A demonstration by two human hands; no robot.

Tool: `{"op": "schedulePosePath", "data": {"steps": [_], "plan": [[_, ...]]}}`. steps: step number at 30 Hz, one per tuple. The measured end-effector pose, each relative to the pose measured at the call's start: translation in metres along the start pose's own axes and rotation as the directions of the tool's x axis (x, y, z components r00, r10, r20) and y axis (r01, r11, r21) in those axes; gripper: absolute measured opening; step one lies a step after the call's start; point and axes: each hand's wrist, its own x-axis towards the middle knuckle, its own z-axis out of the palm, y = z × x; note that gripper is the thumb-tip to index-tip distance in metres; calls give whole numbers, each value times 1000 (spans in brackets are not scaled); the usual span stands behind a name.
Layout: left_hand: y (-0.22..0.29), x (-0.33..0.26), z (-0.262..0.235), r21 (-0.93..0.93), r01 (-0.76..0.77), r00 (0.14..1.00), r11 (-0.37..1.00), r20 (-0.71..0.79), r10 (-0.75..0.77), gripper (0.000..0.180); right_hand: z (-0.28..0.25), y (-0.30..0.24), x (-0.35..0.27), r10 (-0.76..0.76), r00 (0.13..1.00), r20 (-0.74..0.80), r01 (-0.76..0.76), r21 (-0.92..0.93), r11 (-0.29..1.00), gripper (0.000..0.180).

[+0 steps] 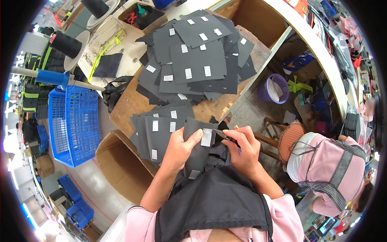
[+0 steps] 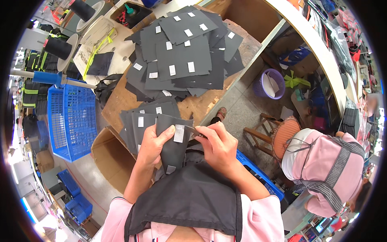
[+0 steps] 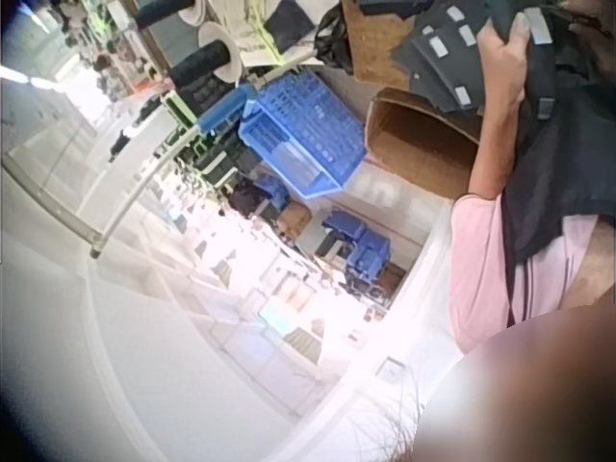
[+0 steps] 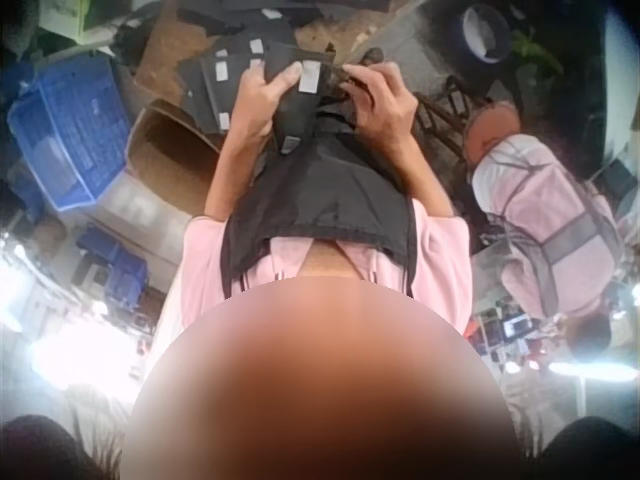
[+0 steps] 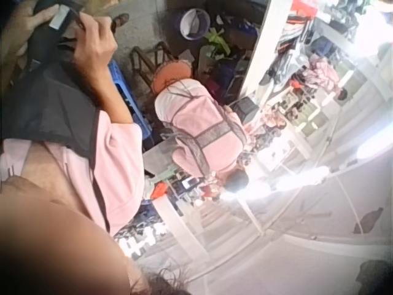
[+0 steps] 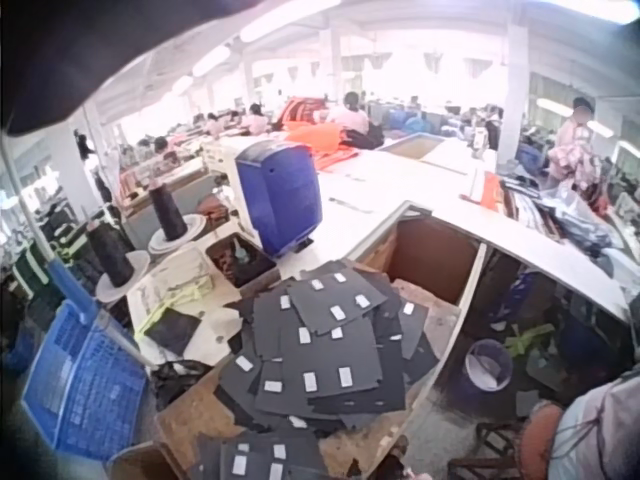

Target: The worker is aligning and trimming small rectangular fabric pieces with pre-applied adhesive or velcro, using scissors to trim excess or threads.

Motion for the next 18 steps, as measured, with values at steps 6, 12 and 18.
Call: {"op": "schedulePosePath", "data": {"steps": [6, 12, 18], "plan": [[-2, 0, -1, 4, 0, 1000, 1000, -8, 0, 19, -1, -5, -3, -66, 996, 54, 67, -16, 998, 31], [-3, 0, 0, 9, -20, 1000, 1000, -5, 20, 19, 0, -6, 2, -2, 999, 39, 3, -27, 1000, 31], [-1, -1, -1, 31, -27, 999, 999, 27, 26, 21, 0, -2, 0, -54, 997, 47, 55, -35, 998, 31]]}}
